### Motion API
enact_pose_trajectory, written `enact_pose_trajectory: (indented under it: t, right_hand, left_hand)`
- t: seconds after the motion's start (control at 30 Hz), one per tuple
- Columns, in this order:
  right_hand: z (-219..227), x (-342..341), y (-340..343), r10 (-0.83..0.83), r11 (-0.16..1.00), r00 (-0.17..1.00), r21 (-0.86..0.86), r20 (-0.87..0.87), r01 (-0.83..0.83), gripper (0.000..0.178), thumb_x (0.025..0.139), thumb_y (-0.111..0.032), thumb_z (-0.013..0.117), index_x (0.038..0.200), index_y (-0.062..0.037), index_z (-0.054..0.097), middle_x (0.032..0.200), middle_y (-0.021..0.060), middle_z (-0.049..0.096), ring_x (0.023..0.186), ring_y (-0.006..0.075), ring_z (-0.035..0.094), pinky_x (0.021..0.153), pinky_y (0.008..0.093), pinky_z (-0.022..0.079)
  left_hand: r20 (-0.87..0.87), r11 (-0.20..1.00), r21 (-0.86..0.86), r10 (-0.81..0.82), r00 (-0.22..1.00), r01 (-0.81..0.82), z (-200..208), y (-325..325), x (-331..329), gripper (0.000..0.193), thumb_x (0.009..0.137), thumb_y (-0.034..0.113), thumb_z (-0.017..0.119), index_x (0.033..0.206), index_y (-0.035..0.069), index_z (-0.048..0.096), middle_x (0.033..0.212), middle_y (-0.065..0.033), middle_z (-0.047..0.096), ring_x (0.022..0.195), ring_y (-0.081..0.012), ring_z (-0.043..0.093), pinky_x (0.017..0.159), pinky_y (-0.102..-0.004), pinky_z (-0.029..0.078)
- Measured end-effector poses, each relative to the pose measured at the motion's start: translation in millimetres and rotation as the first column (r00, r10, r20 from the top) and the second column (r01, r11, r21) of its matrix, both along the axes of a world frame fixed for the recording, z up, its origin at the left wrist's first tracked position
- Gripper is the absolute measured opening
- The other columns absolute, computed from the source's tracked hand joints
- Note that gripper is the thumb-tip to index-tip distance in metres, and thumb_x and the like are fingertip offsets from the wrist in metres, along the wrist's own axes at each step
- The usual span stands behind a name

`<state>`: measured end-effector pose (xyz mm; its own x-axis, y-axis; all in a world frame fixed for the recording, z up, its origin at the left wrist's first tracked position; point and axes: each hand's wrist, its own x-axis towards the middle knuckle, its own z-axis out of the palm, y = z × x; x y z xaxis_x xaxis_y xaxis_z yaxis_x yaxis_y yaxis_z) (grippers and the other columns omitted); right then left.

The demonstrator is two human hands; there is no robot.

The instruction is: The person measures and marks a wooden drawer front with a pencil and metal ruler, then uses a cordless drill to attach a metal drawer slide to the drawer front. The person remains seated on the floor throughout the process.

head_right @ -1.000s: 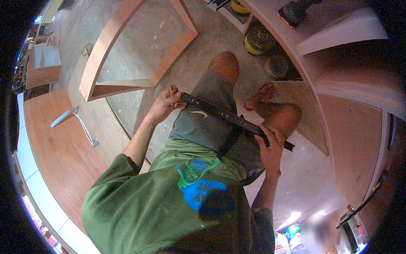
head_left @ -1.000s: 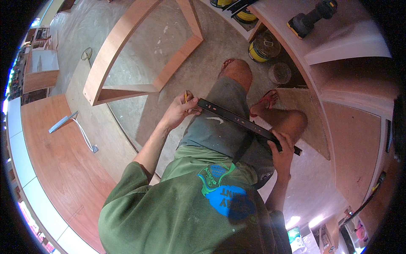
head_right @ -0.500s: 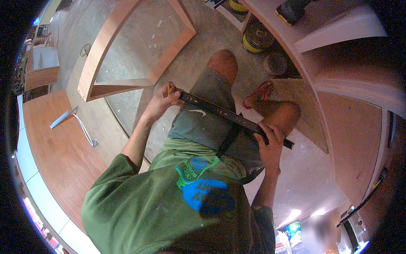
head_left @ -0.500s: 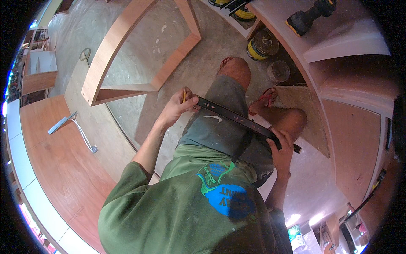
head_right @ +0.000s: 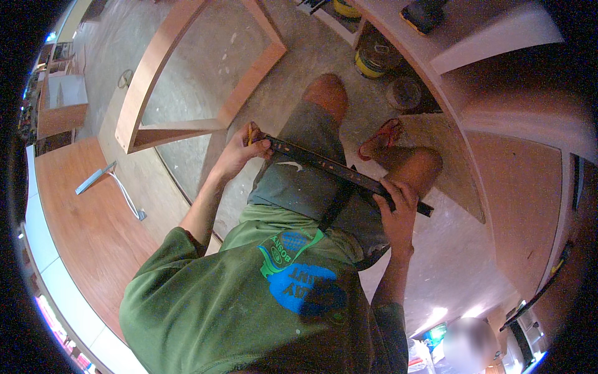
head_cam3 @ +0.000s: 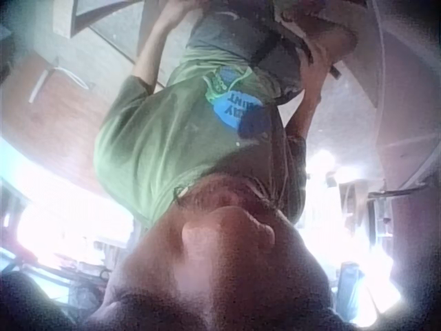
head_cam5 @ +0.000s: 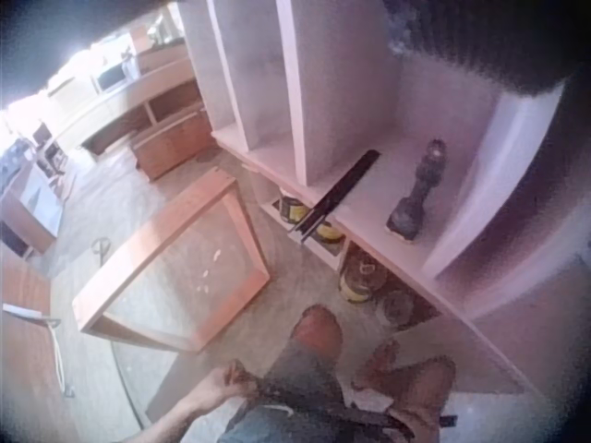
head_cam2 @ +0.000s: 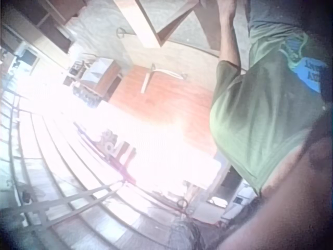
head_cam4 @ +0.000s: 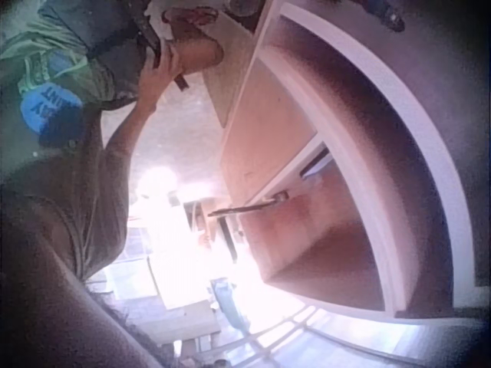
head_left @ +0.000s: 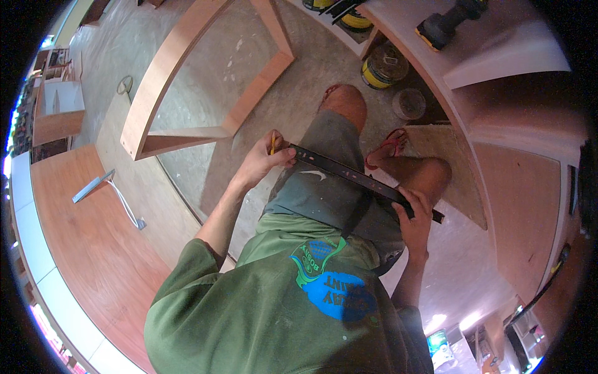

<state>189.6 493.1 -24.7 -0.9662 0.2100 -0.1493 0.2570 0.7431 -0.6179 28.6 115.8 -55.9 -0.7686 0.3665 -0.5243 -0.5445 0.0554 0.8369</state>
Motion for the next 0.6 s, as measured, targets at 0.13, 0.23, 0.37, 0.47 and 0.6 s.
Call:
enact_pose_trajectory:
  t: [0.13,0.23,0.37,0.47,0.6]
  right_hand:
    - [-2.3,-0.1,0.7,0.014,1.0,1.0,0.011,-0.028,-0.014,0.036,0.083,-0.02,0.081,0.119,-0.0157,0.076,0.117,0.0104,0.066,0.114,0.0309,0.061,0.106,0.0445,0.042]
    - [-1.0,-0.4,0.0,0.016,1.0,0.999,0.021,-0.028,-0.015,0.035,0.084,-0.019,0.08,0.118,-0.0153,0.076,0.116,0.0104,0.067,0.113,0.0308,0.062,0.106,0.0443,0.042]
    - [4.3,-2.1,-3.1,0.006,1.0,1.0,0.011,-0.009,-0.006,0.036,0.083,-0.019,0.081,0.119,-0.0153,0.076,0.117,0.0103,0.067,0.115,0.0309,0.061,0.106,0.0444,0.042]
    - [-1.9,0.6,1.1,0.016,1.0,0.999,0.016,-0.032,-0.015,0.036,0.084,-0.019,0.081,0.119,-0.0157,0.076,0.119,0.01,0.066,0.117,0.031,0.061,0.108,0.0447,0.042]
    - [-3.6,0.6,1.4,-0.005,1.0,1.0,0.015,0.011,0.005,0.036,0.085,-0.02,0.081,0.12,-0.0153,0.076,0.121,0.01,0.066,0.119,0.0311,0.06,0.108,0.045,0.042]
  left_hand:
    - [0.007,1.0,0.0,0.01,1.0,-0.01,-0.7,0.3,0.2,0.035,0.092,0.019,0.077,0.101,0.004,0.047,0.092,-0.0077,0.062,0.084,-0.0174,0.066,0.077,-0.0312,0.054]
    - [0.005,1.0,-0.013,0.025,1.0,-0.025,4.8,3.5,0.1,0.035,0.092,0.019,0.077,0.1,0.004,0.046,0.09,-0.0072,0.061,0.084,-0.0171,0.066,0.077,-0.0308,0.053]
    - [0.01,0.999,-0.021,0.028,1.0,-0.028,3.0,2.4,1.0,0.035,0.092,0.019,0.078,0.1,0.004,0.047,0.091,-0.007,0.061,0.084,-0.017,0.066,0.077,-0.0311,0.054]
    - [0.018,0.999,-0.022,0.032,0.999,-0.032,1.6,1.5,2.4,0.035,0.091,0.019,0.078,0.1,0.004,0.047,0.092,-0.0065,0.06,0.084,-0.0172,0.066,0.076,-0.0319,0.055]
    - [0.047,0.999,0.0,0.039,0.998,-0.039,1.2,2.4,2.1,0.036,0.091,0.019,0.079,0.1,0.005,0.048,0.091,-0.0057,0.059,0.084,-0.0175,0.066,0.077,-0.0325,0.056]
